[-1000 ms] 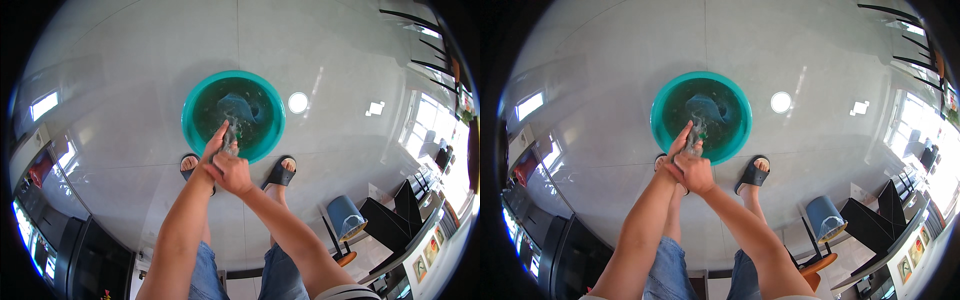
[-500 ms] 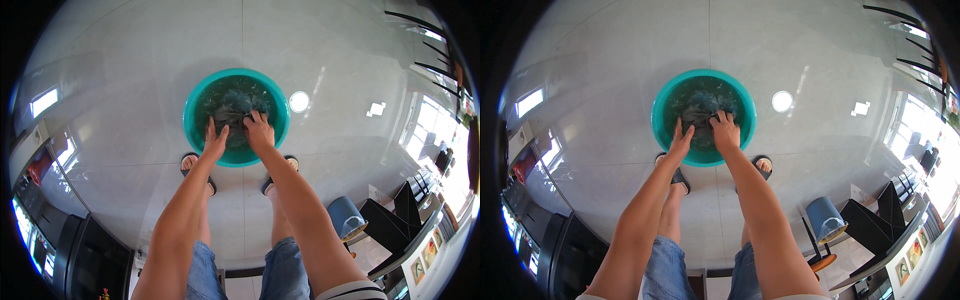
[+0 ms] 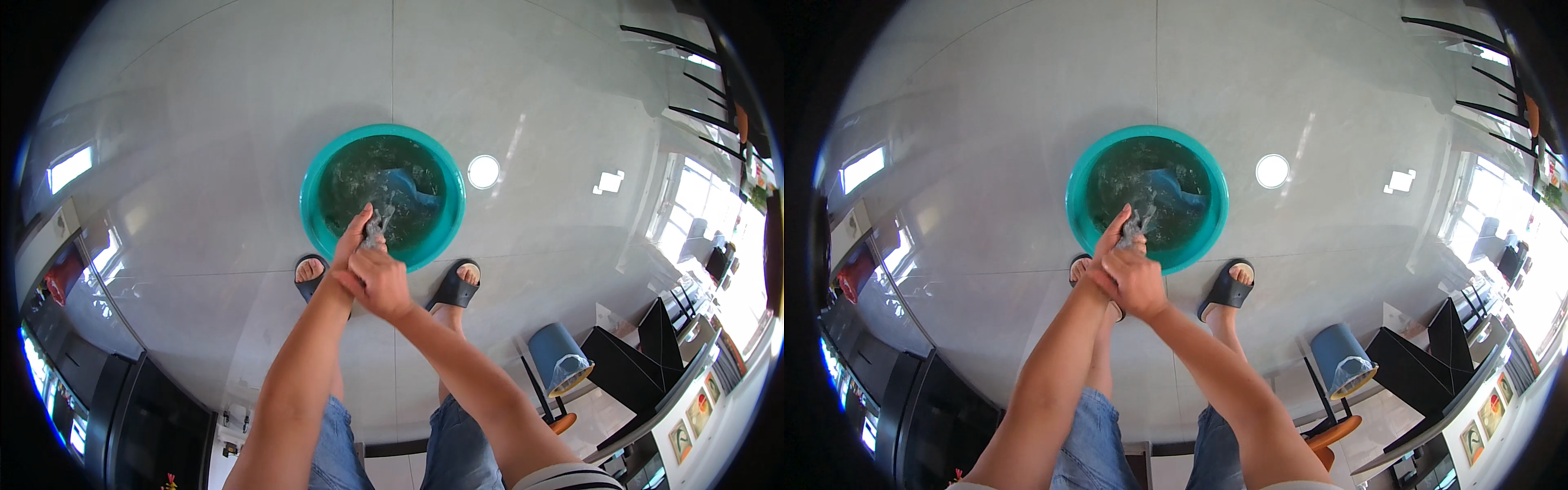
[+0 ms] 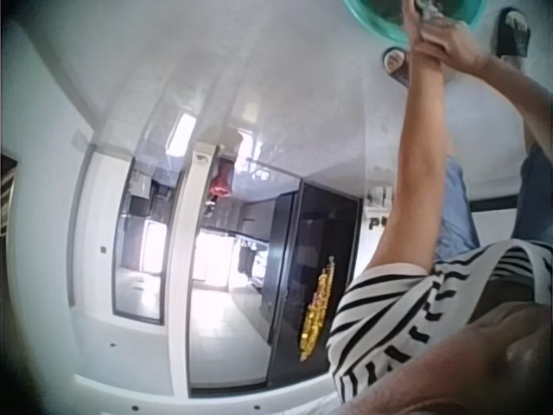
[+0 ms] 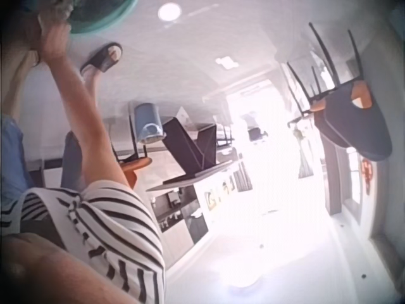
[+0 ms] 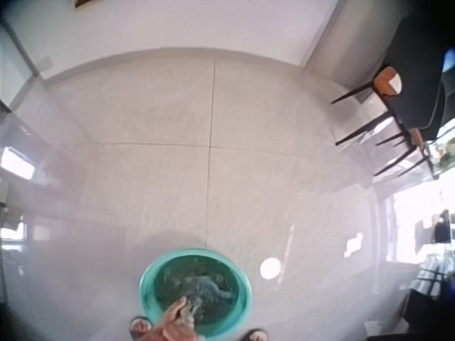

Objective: The person rinses a cloth in a bucket of water and then uses it to wipe the tiled floor by hand.

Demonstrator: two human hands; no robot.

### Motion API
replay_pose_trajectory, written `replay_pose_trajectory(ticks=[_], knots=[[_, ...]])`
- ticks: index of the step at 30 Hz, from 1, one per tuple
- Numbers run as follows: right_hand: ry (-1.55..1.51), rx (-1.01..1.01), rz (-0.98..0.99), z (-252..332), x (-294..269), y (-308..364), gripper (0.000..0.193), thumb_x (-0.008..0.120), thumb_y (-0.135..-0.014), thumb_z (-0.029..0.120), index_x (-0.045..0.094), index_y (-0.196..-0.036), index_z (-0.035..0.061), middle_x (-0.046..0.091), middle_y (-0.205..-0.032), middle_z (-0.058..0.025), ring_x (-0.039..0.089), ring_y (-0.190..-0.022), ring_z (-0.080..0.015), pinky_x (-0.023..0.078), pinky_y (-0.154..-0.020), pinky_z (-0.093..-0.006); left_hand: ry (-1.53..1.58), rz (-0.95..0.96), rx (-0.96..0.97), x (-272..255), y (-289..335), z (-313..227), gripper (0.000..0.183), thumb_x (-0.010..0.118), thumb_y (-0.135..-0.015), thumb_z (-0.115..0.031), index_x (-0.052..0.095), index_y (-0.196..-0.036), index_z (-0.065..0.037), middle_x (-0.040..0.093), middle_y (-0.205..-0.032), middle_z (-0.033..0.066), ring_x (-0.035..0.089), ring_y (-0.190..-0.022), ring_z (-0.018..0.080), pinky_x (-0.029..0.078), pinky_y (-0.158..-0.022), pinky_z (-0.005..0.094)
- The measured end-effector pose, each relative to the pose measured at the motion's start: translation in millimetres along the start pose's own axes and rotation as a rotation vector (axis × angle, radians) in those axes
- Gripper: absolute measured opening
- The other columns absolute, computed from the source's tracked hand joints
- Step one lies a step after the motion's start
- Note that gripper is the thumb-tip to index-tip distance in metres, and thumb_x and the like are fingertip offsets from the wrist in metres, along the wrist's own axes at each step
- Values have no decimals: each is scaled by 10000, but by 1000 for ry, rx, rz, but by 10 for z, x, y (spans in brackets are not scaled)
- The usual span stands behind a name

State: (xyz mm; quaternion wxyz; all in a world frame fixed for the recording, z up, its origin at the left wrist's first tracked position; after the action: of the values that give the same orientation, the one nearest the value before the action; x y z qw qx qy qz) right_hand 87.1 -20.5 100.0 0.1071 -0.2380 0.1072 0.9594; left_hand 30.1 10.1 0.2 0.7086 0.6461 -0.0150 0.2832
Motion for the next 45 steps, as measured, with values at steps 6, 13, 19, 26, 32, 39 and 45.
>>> replay_pose_trajectory(ticks=[6, 13, 19, 26, 32, 39, 45], knots=[[244, 154, -36, -837, -44, -312, 241, 625, -934, 274, 571, -810, 75, 605, -761, -157, 605, -727, -388, 469, -609, -481, -203, -92, 214, -185, -205, 4, 196, 620, -972, -330, 605, -978, -135, 646, -954, -7, 646, -880, 140, 556, -779, 333], [693, 207, 316, -1429, 27, -290, 161, 637, -864, 168, 654, -1021, 134, 554, -1207, -103, 545, -1138, -284, 551, -796, -434, -2057, -310, 502, -423, -277, -204, 930, 680, -881, -446, 143, -1592, -181, 218, -1551, 318, 308, -1377, 541, 328, -1124, 513], [622, 498, -144, -1384, 84, -302, 219, 655, -785, 107, 670, -1004, 122, 540, -1248, -141, 499, -1186, -384, 484, -899, -469, -1214, -193, 270, -526, -459, -317, 868, 571, -936, -572, 149, -1595, -198, 289, -1578, 200, 272, -1442, 466, 269, -1163, 502], [-175, -58, -141, 11, -185, 300, 383, 664, -714, 57, 527, -1056, -51, 553, -1124, -237, 507, -1008, -464, 431, -897, -493, -139, -144, 218, -246, -129, 76, 561, 662, -938, -440, 432, -1395, -209, 579, -1168, 104, 623, -903, 232, 556, -673, 398], [20, -80, -71, -332, -107, 30, 231, 638, -825, 45, 531, -1018, -23, 558, -1004, -231, 517, -927, -451, 437, -808, -492, -27, -1, -115, 13, -88, 183, 312, 658, -937, -413, 622, -987, -108, 637, -900, 47, 631, -784, 172, 535, -645, 347], [437, 201, -100, -1196, -19, -414, 112, 615, -875, 138, 586, -969, 83, 561, -1047, -114, 546, -1000, -328, 471, -811, -446, -1133, -414, 620, -422, -307, -308, 423, 601, -966, -331, 552, -1345, -150, 593, -1297, 132, 618, -1082, 286, 514, -947, 384], [737, 160, 224, -1609, 118, -421, 173, 628, -806, 132, 691, -963, 164, 540, -1205, -74, 502, -1158, -275, 483, -875, -412, -1932, -402, 517, -470, -415, -132, 782, 657, -915, -324, 241, -1575, -274, 137, -1619, 250, 287, -1420, 490, 325, -1133, 512]])
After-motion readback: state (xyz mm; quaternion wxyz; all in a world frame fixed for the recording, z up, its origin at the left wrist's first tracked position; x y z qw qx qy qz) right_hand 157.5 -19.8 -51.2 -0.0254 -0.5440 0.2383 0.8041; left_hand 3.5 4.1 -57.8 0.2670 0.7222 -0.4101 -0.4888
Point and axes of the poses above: each hand's wrist, its own y-axis away from the middle knuckle, its own x-axis out of the palm, z = x × y, the point moved 4 cm from there along -y, towards the middle knuckle
